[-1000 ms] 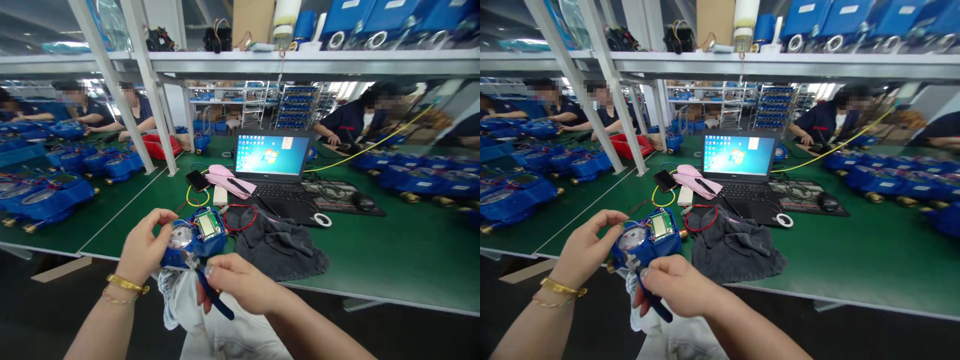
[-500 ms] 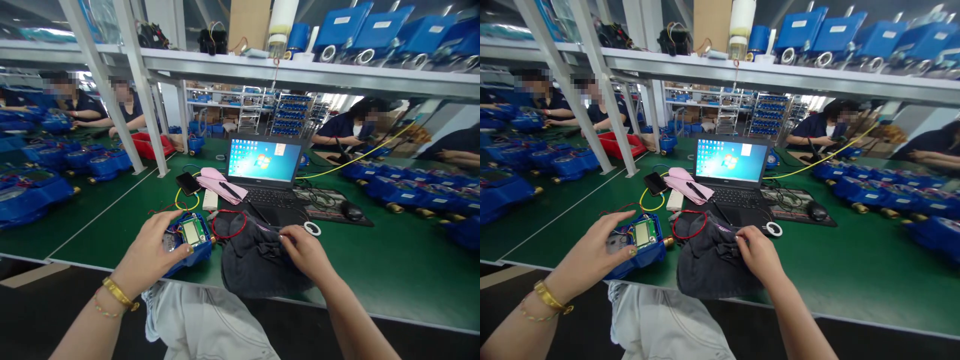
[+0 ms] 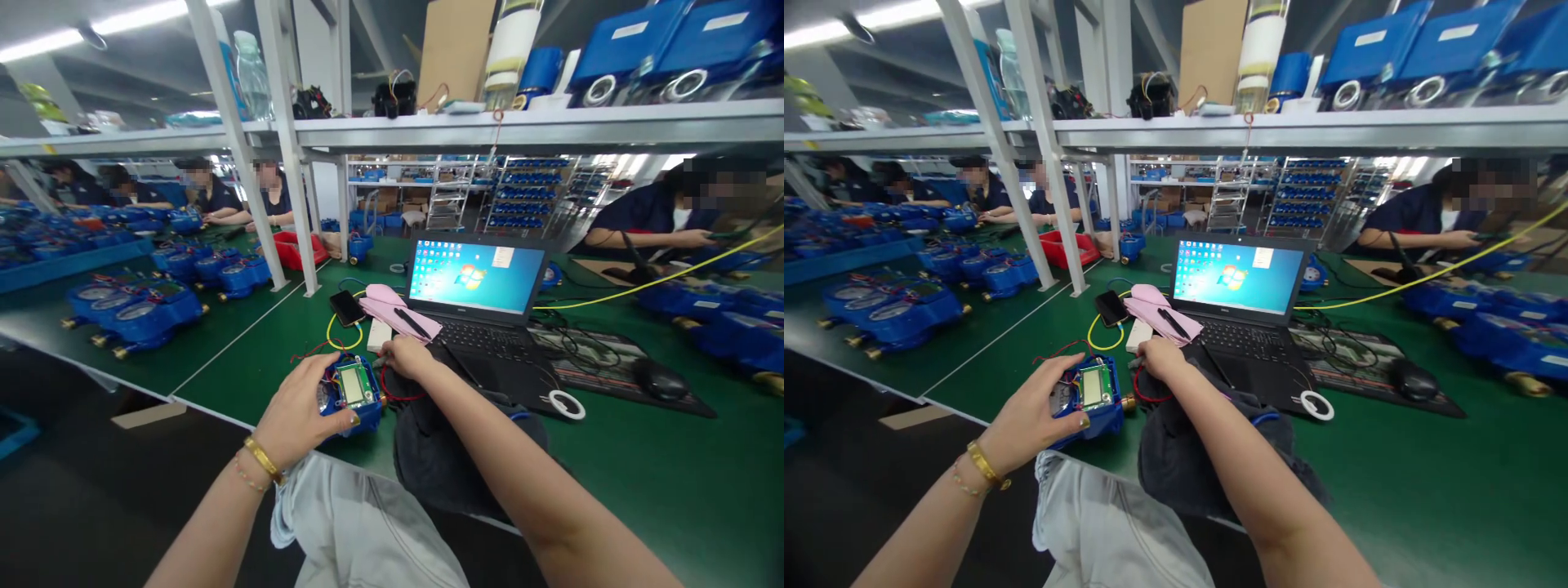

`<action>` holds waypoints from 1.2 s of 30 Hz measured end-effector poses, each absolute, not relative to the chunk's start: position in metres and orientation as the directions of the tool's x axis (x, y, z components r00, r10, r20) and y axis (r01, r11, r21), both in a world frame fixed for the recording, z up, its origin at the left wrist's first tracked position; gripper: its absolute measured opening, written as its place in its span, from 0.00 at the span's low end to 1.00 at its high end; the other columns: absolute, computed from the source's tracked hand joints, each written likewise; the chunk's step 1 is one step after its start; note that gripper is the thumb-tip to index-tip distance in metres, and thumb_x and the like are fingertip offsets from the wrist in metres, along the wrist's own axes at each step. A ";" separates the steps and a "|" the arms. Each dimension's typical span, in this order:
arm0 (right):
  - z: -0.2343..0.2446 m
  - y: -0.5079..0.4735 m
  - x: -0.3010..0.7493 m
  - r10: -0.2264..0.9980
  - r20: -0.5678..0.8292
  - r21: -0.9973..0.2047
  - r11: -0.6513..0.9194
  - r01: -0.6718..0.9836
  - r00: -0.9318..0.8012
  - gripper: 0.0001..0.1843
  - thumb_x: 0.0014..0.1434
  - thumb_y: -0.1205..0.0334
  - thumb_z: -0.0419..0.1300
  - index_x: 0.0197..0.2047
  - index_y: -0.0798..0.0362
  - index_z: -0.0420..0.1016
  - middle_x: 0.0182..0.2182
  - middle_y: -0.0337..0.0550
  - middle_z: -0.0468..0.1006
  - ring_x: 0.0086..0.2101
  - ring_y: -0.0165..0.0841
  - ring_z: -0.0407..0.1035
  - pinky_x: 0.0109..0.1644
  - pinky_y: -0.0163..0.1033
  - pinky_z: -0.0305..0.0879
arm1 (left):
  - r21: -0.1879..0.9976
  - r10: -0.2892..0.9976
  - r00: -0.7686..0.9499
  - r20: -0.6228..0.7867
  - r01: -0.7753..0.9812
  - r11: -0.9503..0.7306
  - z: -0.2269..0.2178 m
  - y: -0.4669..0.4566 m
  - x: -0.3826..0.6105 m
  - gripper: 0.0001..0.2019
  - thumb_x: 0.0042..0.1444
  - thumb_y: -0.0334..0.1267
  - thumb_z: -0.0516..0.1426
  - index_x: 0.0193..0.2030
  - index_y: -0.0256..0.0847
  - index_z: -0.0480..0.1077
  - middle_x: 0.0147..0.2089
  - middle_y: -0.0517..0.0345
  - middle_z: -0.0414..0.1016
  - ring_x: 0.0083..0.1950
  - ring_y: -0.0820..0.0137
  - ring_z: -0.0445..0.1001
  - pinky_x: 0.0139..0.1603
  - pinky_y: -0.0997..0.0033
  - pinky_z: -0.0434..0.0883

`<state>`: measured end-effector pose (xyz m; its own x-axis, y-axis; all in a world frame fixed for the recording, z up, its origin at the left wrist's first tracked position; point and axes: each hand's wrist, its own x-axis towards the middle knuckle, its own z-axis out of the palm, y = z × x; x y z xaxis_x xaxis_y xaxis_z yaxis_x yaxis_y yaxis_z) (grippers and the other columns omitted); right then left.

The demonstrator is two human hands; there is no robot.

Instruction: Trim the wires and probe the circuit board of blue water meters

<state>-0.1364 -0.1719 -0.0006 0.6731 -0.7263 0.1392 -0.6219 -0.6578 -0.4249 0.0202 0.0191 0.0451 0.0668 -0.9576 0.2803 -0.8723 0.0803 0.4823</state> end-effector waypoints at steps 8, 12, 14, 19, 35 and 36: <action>0.034 -0.116 -0.171 -0.604 0.625 -0.479 -0.797 -0.367 0.495 0.12 0.63 0.60 0.52 0.44 0.48 0.75 0.38 0.46 0.79 0.34 0.35 0.72 0.41 0.41 0.67 | 0.584 -0.834 0.258 0.489 -0.806 0.093 0.075 0.040 -0.012 0.14 0.61 0.46 0.48 0.34 0.41 0.70 0.35 0.54 0.72 0.39 0.65 0.70 0.42 0.65 0.67; 0.043 -0.084 -0.185 -0.339 0.866 -0.293 -0.940 -0.177 0.368 0.08 0.59 0.66 0.58 0.39 0.48 0.77 0.30 0.44 0.79 0.29 0.33 0.72 0.32 0.38 0.68 | 0.889 -0.954 0.201 0.223 -0.444 0.114 0.082 0.034 -0.041 0.24 0.62 0.51 0.41 0.30 0.40 0.71 0.28 0.55 0.72 0.30 0.69 0.68 0.31 0.69 0.64; 0.042 -0.077 -0.189 -0.246 0.894 -0.199 -0.967 -0.160 0.374 0.10 0.58 0.70 0.58 0.39 0.48 0.77 0.27 0.43 0.79 0.28 0.31 0.72 0.31 0.36 0.68 | 0.970 -0.983 0.149 0.106 -0.231 0.070 0.080 0.030 -0.051 0.26 0.60 0.54 0.41 0.27 0.40 0.71 0.25 0.55 0.71 0.26 0.71 0.65 0.27 0.70 0.62; 0.036 -0.066 -0.193 -0.442 0.836 -0.417 -0.897 -0.148 0.324 0.07 0.56 0.66 0.61 0.39 0.47 0.75 0.30 0.43 0.79 0.30 0.33 0.73 0.33 0.38 0.70 | 0.977 -0.985 0.160 0.059 -0.212 0.024 0.076 0.028 -0.058 0.20 0.56 0.51 0.49 0.20 0.41 0.67 0.20 0.59 0.65 0.22 0.73 0.60 0.24 0.73 0.58; 0.053 -0.078 -0.186 -0.847 0.298 -0.954 -0.244 0.176 0.441 0.10 0.49 0.55 0.66 0.32 0.51 0.76 0.29 0.41 0.76 0.27 0.31 0.68 0.30 0.37 0.67 | 0.703 -0.819 0.326 0.471 -0.700 0.126 0.055 0.050 -0.052 0.19 0.64 0.39 0.46 0.22 0.41 0.65 0.23 0.60 0.67 0.27 0.73 0.66 0.30 0.71 0.60; 0.053 -0.080 -0.184 -0.816 0.284 -0.959 -0.242 0.148 0.503 0.11 0.48 0.55 0.67 0.34 0.51 0.76 0.29 0.41 0.76 0.27 0.31 0.68 0.31 0.37 0.67 | 0.679 -0.798 0.335 0.500 -0.724 0.121 0.056 0.051 -0.045 0.21 0.64 0.40 0.45 0.20 0.41 0.64 0.21 0.60 0.65 0.26 0.73 0.66 0.31 0.71 0.60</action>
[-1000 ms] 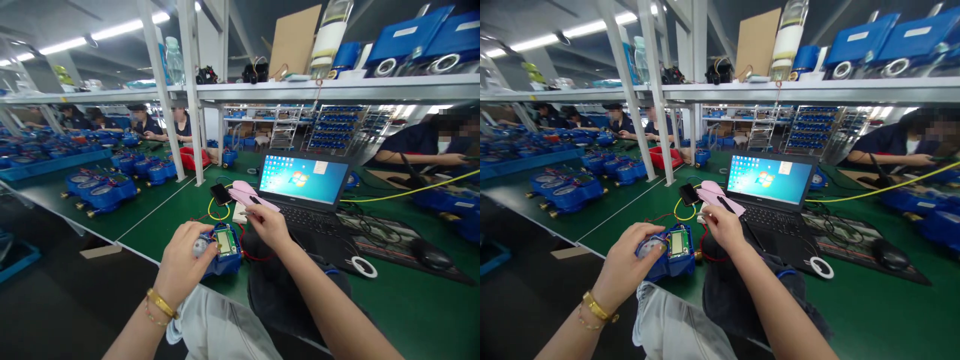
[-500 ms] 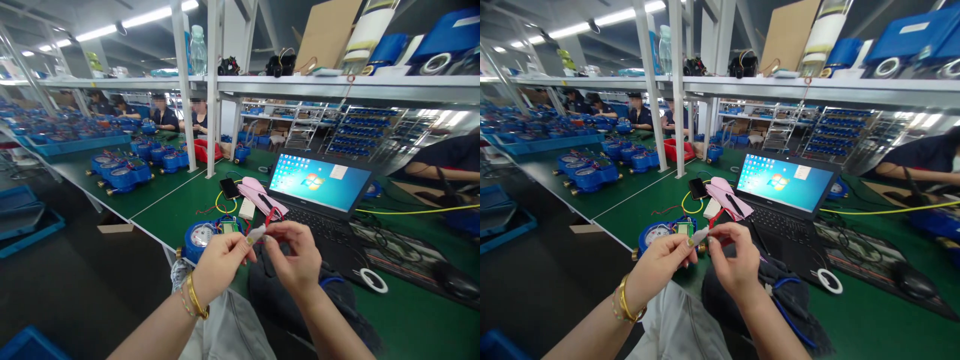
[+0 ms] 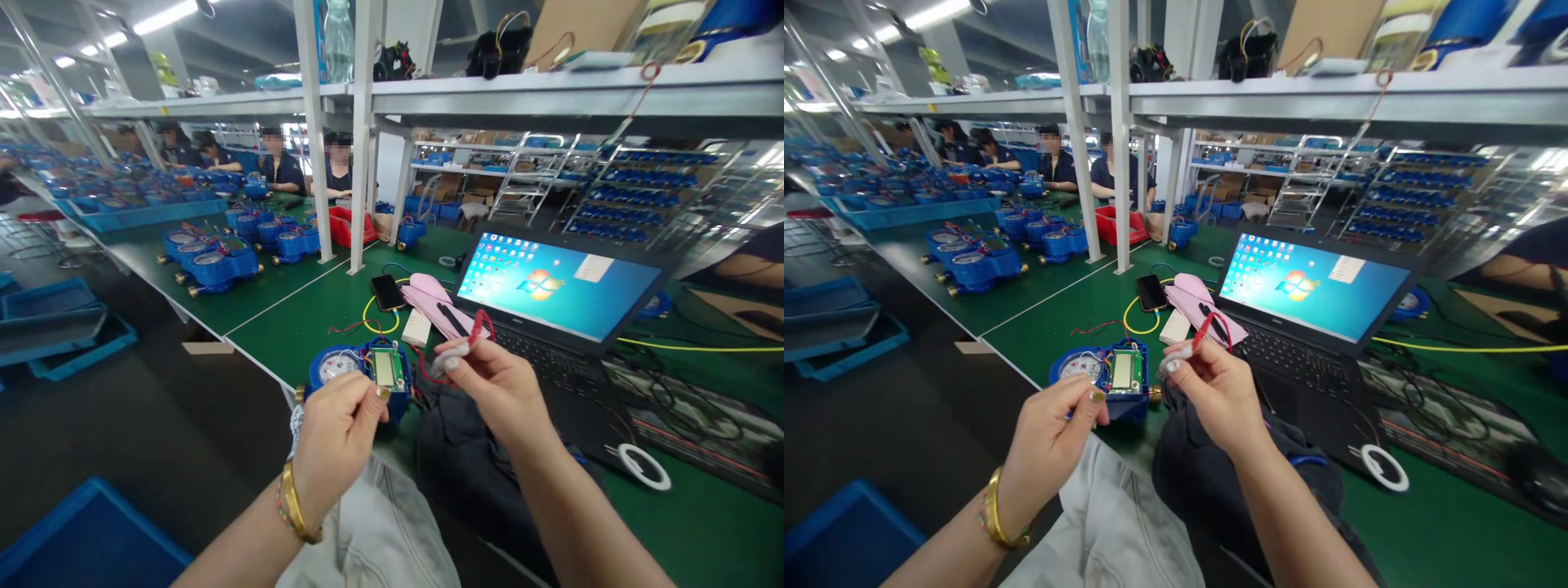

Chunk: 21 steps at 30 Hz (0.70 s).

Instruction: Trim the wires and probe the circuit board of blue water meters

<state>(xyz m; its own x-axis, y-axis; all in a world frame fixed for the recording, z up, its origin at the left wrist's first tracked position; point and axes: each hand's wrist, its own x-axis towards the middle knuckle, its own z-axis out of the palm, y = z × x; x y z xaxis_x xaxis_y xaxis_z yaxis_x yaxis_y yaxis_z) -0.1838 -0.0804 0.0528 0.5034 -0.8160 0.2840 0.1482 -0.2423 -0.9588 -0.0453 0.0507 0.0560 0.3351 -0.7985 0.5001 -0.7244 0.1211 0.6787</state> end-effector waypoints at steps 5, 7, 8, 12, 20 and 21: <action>0.055 -0.082 -0.164 -0.648 0.244 -0.965 -0.240 0.111 0.721 0.11 0.50 0.56 0.65 0.34 0.52 0.73 0.26 0.38 0.74 0.27 0.30 0.68 0.30 0.35 0.66 | 0.460 -0.834 0.265 0.483 -0.888 -0.015 0.054 0.038 -0.015 0.20 0.52 0.55 0.58 0.42 0.41 0.73 0.44 0.49 0.73 0.51 0.57 0.67 0.51 0.56 0.65; 0.055 -0.083 -0.157 -0.611 0.262 -0.953 -0.286 0.100 0.747 0.09 0.51 0.57 0.64 0.33 0.53 0.73 0.27 0.38 0.75 0.27 0.30 0.68 0.31 0.35 0.67 | 0.408 -0.899 0.225 0.376 -0.911 -0.058 0.049 0.031 -0.010 0.40 0.42 0.57 0.64 0.59 0.37 0.63 0.60 0.41 0.64 0.63 0.49 0.58 0.62 0.47 0.58; 0.054 -0.084 -0.155 -0.594 0.272 -0.945 -0.315 0.093 0.757 0.09 0.51 0.58 0.64 0.33 0.53 0.73 0.27 0.38 0.75 0.27 0.29 0.69 0.31 0.34 0.67 | 0.391 -0.921 0.209 0.328 -0.918 -0.069 0.046 0.029 -0.009 0.45 0.41 0.56 0.65 0.62 0.36 0.58 0.63 0.39 0.61 0.66 0.49 0.55 0.65 0.44 0.54; 0.048 -0.087 -0.154 -0.527 0.332 -0.893 -0.444 0.080 0.782 0.06 0.54 0.63 0.62 0.36 0.54 0.74 0.29 0.39 0.77 0.29 0.29 0.71 0.33 0.33 0.68 | 0.347 -0.944 0.189 0.270 -0.934 -0.088 0.038 0.029 -0.013 0.38 0.48 0.51 0.62 0.62 0.34 0.57 0.62 0.40 0.63 0.65 0.54 0.59 0.67 0.44 0.52; 0.050 -0.083 -0.159 -0.425 0.435 -0.749 -0.660 0.057 0.794 0.04 0.55 0.70 0.62 0.36 0.53 0.74 0.27 0.34 0.77 0.27 0.24 0.71 0.34 0.26 0.67 | 0.307 -0.946 0.134 0.294 -0.951 -0.039 0.039 0.038 -0.018 0.33 0.55 0.49 0.55 0.63 0.33 0.55 0.65 0.44 0.60 0.67 0.56 0.55 0.67 0.45 0.51; 0.051 -0.083 -0.159 -0.414 0.441 -0.736 -0.675 0.056 0.796 0.05 0.55 0.70 0.62 0.36 0.53 0.73 0.28 0.33 0.77 0.27 0.23 0.71 0.35 0.26 0.67 | 0.306 -0.946 0.133 0.296 -0.951 -0.038 0.039 0.038 -0.019 0.32 0.55 0.48 0.56 0.63 0.34 0.56 0.65 0.45 0.60 0.67 0.57 0.55 0.68 0.45 0.51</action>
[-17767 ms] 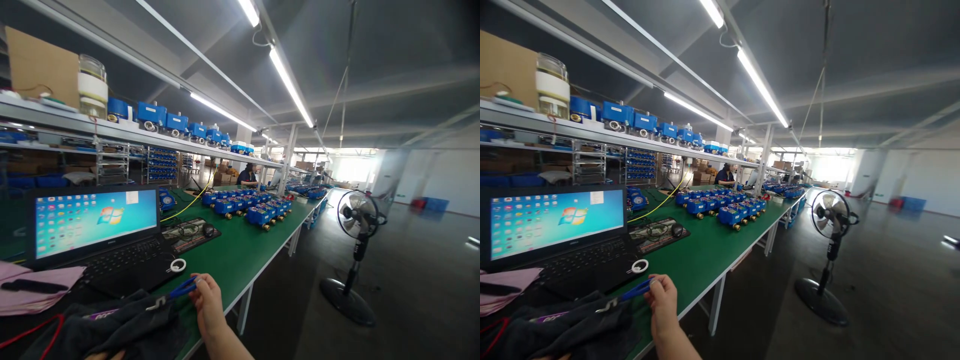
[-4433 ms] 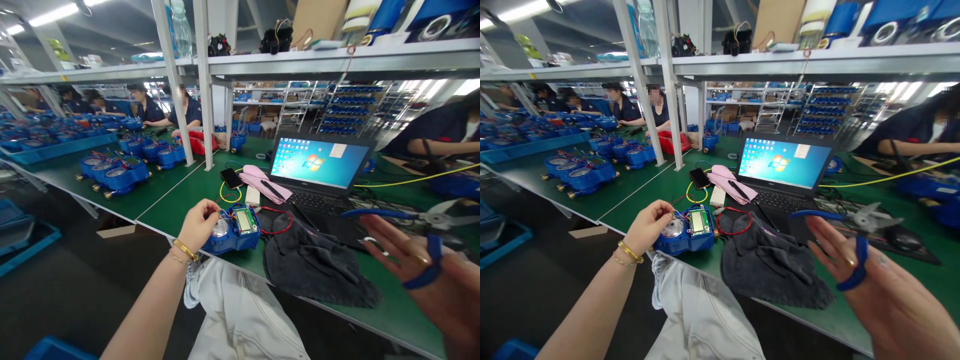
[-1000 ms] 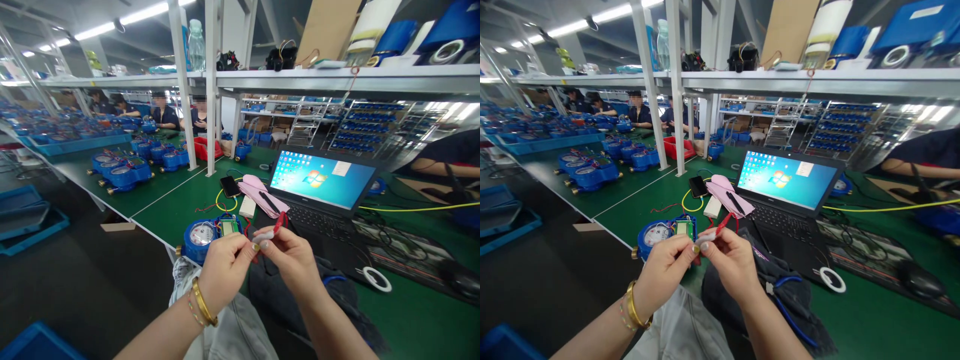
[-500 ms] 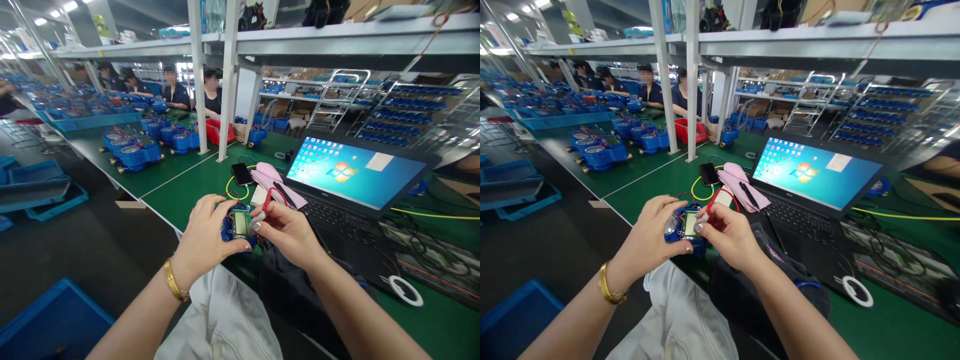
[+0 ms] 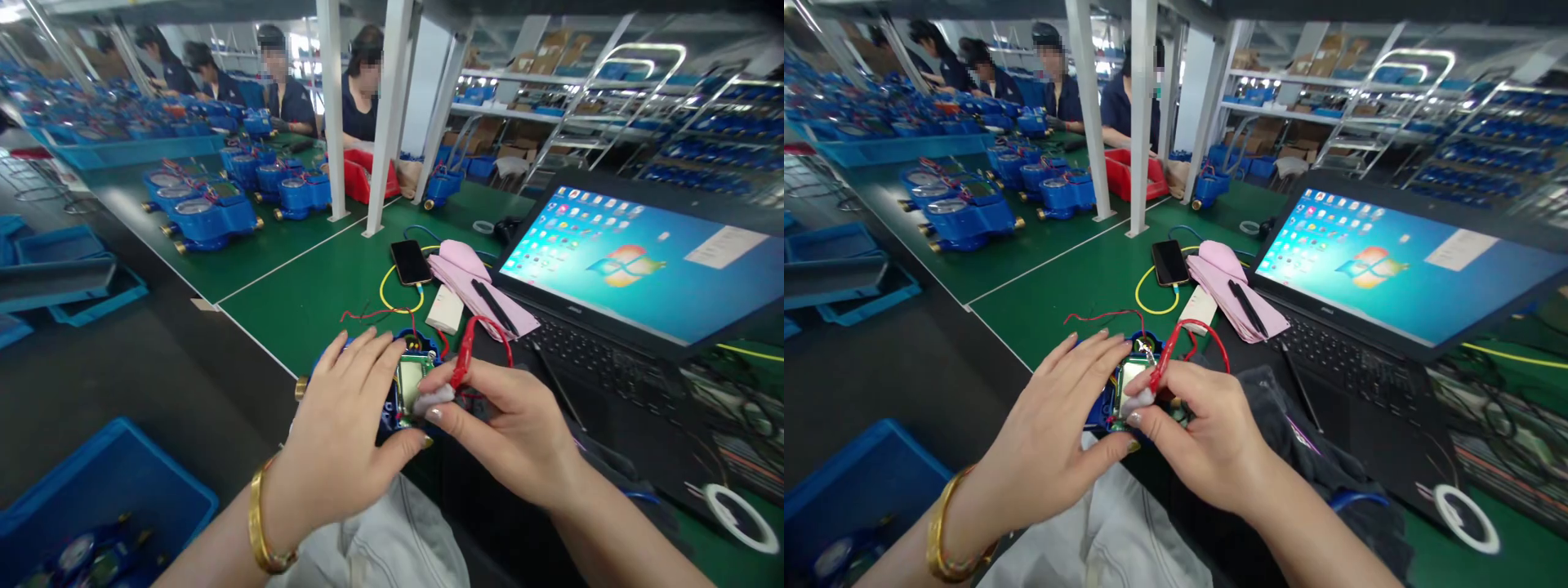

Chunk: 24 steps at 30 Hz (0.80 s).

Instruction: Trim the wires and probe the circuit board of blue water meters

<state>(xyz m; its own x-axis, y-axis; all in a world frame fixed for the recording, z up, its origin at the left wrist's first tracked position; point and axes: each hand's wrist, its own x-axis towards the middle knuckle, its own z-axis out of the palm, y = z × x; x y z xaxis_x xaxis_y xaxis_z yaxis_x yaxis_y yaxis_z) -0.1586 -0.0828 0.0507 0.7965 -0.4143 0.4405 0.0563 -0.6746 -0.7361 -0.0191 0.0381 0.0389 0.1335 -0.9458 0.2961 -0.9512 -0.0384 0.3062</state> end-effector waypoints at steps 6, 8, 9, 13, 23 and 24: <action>0.055 -0.085 -0.159 -0.363 0.408 -0.727 -0.685 0.057 0.838 0.06 0.56 0.72 0.61 0.37 0.54 0.72 0.30 0.33 0.76 0.31 0.22 0.71 0.38 0.24 0.65 | 0.287 -0.943 0.137 0.303 -0.957 -0.047 0.037 0.037 -0.022 0.33 0.54 0.50 0.57 0.63 0.36 0.56 0.65 0.50 0.60 0.67 0.61 0.55 0.69 0.51 0.48; 0.056 -0.085 -0.159 -0.358 0.406 -0.721 -0.691 0.054 0.841 0.05 0.56 0.72 0.61 0.37 0.54 0.72 0.31 0.34 0.76 0.32 0.22 0.71 0.39 0.24 0.65 | 0.281 -0.949 0.131 0.288 -0.959 -0.047 0.036 0.037 -0.021 0.33 0.55 0.52 0.56 0.63 0.36 0.56 0.65 0.50 0.60 0.67 0.61 0.54 0.69 0.53 0.47; 0.056 -0.085 -0.159 -0.356 0.404 -0.718 -0.694 0.052 0.843 0.05 0.56 0.72 0.61 0.37 0.54 0.72 0.31 0.34 0.76 0.32 0.22 0.71 0.39 0.25 0.65 | 0.281 -0.950 0.133 0.283 -0.958 -0.051 0.036 0.037 -0.020 0.34 0.55 0.53 0.56 0.63 0.36 0.56 0.65 0.51 0.60 0.67 0.62 0.54 0.69 0.53 0.47; 0.058 -0.084 -0.159 -0.349 0.393 -0.712 -0.701 0.042 0.851 0.05 0.55 0.73 0.61 0.36 0.55 0.72 0.30 0.35 0.76 0.32 0.22 0.70 0.39 0.25 0.64 | 0.275 -0.944 0.141 0.298 -0.960 -0.056 0.036 0.037 -0.020 0.33 0.55 0.52 0.56 0.64 0.37 0.56 0.66 0.53 0.60 0.67 0.64 0.54 0.70 0.58 0.44; 0.060 -0.084 -0.157 -0.337 0.388 -0.714 -0.699 0.048 0.858 0.06 0.55 0.73 0.61 0.36 0.55 0.72 0.29 0.36 0.76 0.31 0.25 0.71 0.37 0.28 0.67 | 0.273 -0.937 0.149 0.317 -0.960 -0.060 0.034 0.037 -0.021 0.31 0.56 0.51 0.55 0.63 0.37 0.57 0.65 0.53 0.61 0.67 0.64 0.55 0.70 0.57 0.46; 0.060 -0.084 -0.157 -0.337 0.388 -0.713 -0.699 0.048 0.858 0.06 0.55 0.73 0.61 0.36 0.55 0.72 0.29 0.37 0.76 0.31 0.26 0.71 0.37 0.28 0.67 | 0.276 -0.935 0.149 0.323 -0.960 -0.057 0.034 0.037 -0.021 0.31 0.56 0.51 0.55 0.63 0.36 0.58 0.65 0.53 0.61 0.67 0.63 0.56 0.70 0.56 0.46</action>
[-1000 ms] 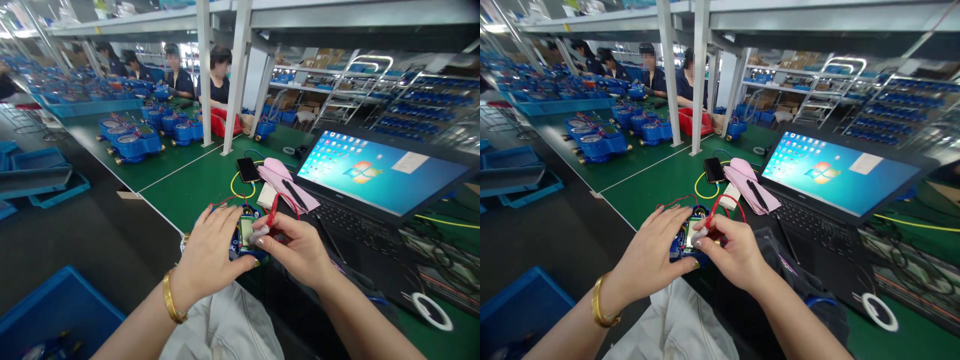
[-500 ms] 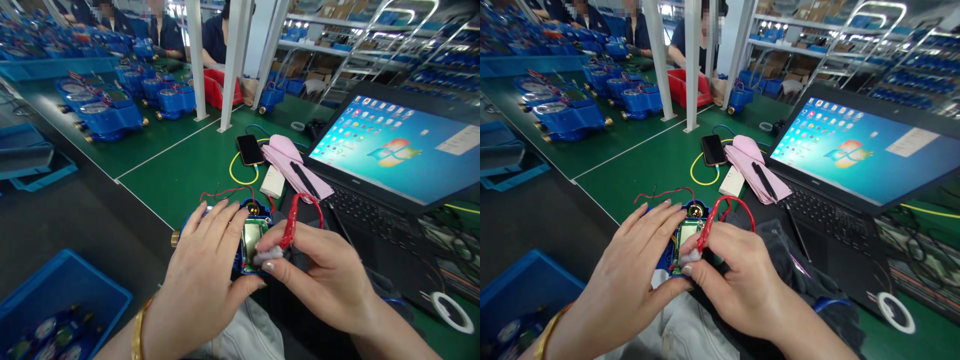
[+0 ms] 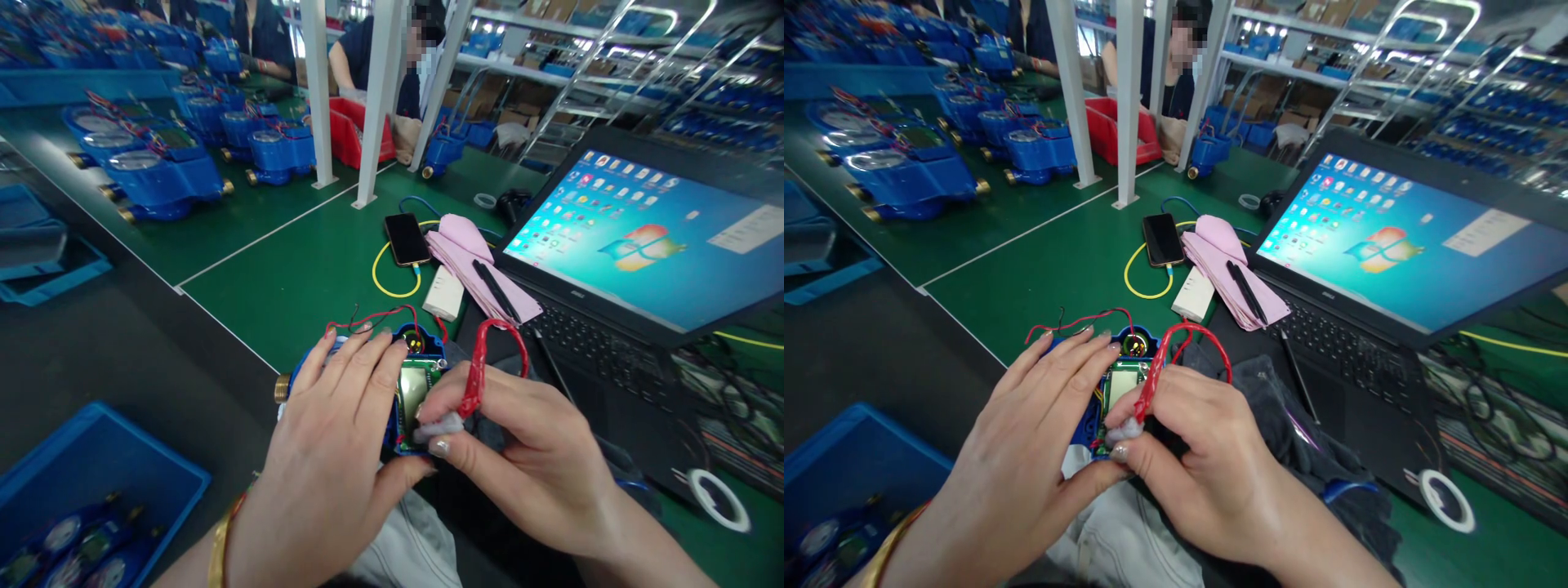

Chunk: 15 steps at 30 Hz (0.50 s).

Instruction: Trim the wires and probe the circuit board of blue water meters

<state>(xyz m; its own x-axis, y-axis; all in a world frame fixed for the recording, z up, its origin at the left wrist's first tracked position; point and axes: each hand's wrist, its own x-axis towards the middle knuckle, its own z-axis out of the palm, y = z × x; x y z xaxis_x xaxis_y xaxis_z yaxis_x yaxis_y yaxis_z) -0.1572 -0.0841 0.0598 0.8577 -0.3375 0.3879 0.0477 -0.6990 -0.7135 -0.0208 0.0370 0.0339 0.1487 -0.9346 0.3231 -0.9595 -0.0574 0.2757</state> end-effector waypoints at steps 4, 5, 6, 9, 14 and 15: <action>0.059 -0.084 -0.157 -0.331 0.395 -0.710 -0.702 0.056 0.857 0.07 0.55 0.73 0.61 0.36 0.54 0.73 0.29 0.37 0.76 0.31 0.27 0.71 0.36 0.29 0.67 | 0.279 -0.931 0.149 0.334 -0.959 -0.054 0.034 0.037 -0.021 0.31 0.56 0.52 0.54 0.62 0.36 0.59 0.64 0.51 0.62 0.66 0.62 0.57 0.69 0.55 0.48; 0.059 -0.084 -0.157 -0.329 0.398 -0.707 -0.704 0.058 0.856 0.07 0.55 0.73 0.61 0.36 0.54 0.73 0.29 0.37 0.76 0.31 0.27 0.71 0.36 0.29 0.67 | 0.279 -0.931 0.149 0.333 -0.959 -0.053 0.034 0.037 -0.021 0.31 0.56 0.52 0.54 0.62 0.36 0.59 0.64 0.51 0.62 0.66 0.62 0.57 0.69 0.54 0.49; 0.059 -0.084 -0.156 -0.326 0.401 -0.705 -0.706 0.061 0.856 0.06 0.55 0.73 0.61 0.36 0.54 0.73 0.29 0.38 0.77 0.31 0.27 0.71 0.36 0.29 0.68 | 0.280 -0.932 0.147 0.332 -0.959 -0.051 0.033 0.037 -0.021 0.31 0.56 0.52 0.54 0.62 0.36 0.59 0.64 0.51 0.62 0.66 0.62 0.57 0.69 0.54 0.49; 0.059 -0.084 -0.156 -0.318 0.413 -0.695 -0.716 0.069 0.854 0.05 0.56 0.72 0.61 0.36 0.54 0.73 0.29 0.38 0.77 0.30 0.28 0.71 0.36 0.31 0.68 | 0.285 -0.933 0.142 0.330 -0.957 -0.045 0.033 0.037 -0.021 0.31 0.57 0.54 0.53 0.62 0.35 0.58 0.64 0.51 0.62 0.66 0.61 0.58 0.69 0.52 0.49; 0.060 -0.084 -0.155 -0.314 0.418 -0.681 -0.729 0.065 0.852 0.05 0.55 0.72 0.61 0.36 0.53 0.73 0.28 0.38 0.77 0.29 0.28 0.72 0.35 0.32 0.69 | 0.291 -0.935 0.143 0.324 -0.956 -0.045 0.034 0.036 -0.020 0.30 0.58 0.53 0.52 0.62 0.35 0.59 0.64 0.49 0.62 0.66 0.60 0.57 0.68 0.52 0.50; 0.060 -0.084 -0.155 -0.319 0.417 -0.682 -0.729 0.061 0.851 0.05 0.55 0.72 0.61 0.36 0.54 0.73 0.28 0.38 0.77 0.29 0.29 0.72 0.35 0.32 0.69 | 0.292 -0.935 0.145 0.323 -0.955 -0.047 0.034 0.036 -0.020 0.30 0.58 0.53 0.52 0.62 0.35 0.59 0.64 0.49 0.62 0.66 0.60 0.57 0.68 0.52 0.50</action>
